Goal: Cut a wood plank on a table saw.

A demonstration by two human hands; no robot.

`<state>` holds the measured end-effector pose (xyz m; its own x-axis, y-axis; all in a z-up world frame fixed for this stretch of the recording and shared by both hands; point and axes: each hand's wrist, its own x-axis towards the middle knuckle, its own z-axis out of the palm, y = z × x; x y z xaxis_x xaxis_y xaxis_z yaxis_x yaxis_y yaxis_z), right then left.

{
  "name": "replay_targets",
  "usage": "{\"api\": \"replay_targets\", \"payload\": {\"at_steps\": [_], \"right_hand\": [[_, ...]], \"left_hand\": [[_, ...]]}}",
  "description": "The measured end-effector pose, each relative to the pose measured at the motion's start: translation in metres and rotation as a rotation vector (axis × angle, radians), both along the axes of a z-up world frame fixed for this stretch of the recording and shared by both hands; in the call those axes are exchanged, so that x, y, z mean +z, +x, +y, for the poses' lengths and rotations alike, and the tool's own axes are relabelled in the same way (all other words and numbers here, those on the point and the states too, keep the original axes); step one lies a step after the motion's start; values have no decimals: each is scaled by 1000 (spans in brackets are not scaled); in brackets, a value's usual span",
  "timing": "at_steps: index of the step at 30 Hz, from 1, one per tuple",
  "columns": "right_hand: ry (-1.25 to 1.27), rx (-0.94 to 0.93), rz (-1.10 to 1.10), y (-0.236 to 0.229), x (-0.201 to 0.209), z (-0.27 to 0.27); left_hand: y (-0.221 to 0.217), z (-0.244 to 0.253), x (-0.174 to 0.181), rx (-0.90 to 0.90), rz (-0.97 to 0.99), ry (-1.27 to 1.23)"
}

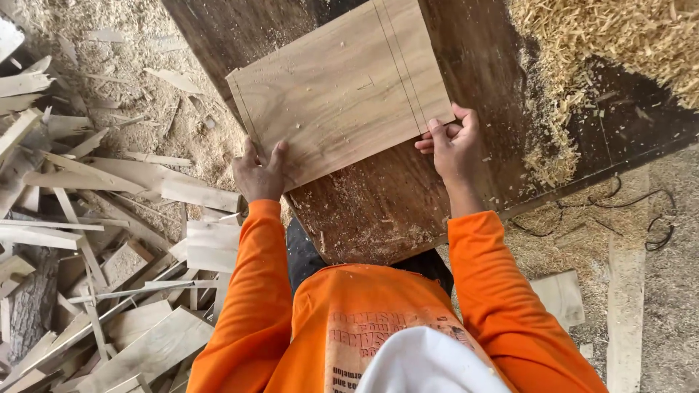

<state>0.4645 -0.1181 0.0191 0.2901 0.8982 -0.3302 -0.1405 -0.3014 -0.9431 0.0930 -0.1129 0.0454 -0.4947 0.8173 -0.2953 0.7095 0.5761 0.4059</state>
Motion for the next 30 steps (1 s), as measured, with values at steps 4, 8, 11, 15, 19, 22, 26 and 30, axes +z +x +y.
{"api": "replay_targets", "payload": {"at_steps": [4,8,11,15,19,22,26,30], "right_hand": [[1,2,-5,1,1,8],[3,-1,11,2,1,13],[-12,-2,4,2,4,19],[-26,26,-50,2,7,22],[-31,26,-57,0,8,23],[-36,14,-48,1,8,25],[-40,6,-35,1,7,27],[-45,8,-50,1,6,29]], "left_hand": [[-1,6,-7,-2,-19,53],[2,11,-1,16,-35,93],[4,17,6,-2,-28,74],[6,18,10,8,-54,38],[7,19,13,14,-45,27],[5,17,2,1,-37,46],[3,16,-2,-24,-18,119],[10,22,14,53,-82,12]]}}
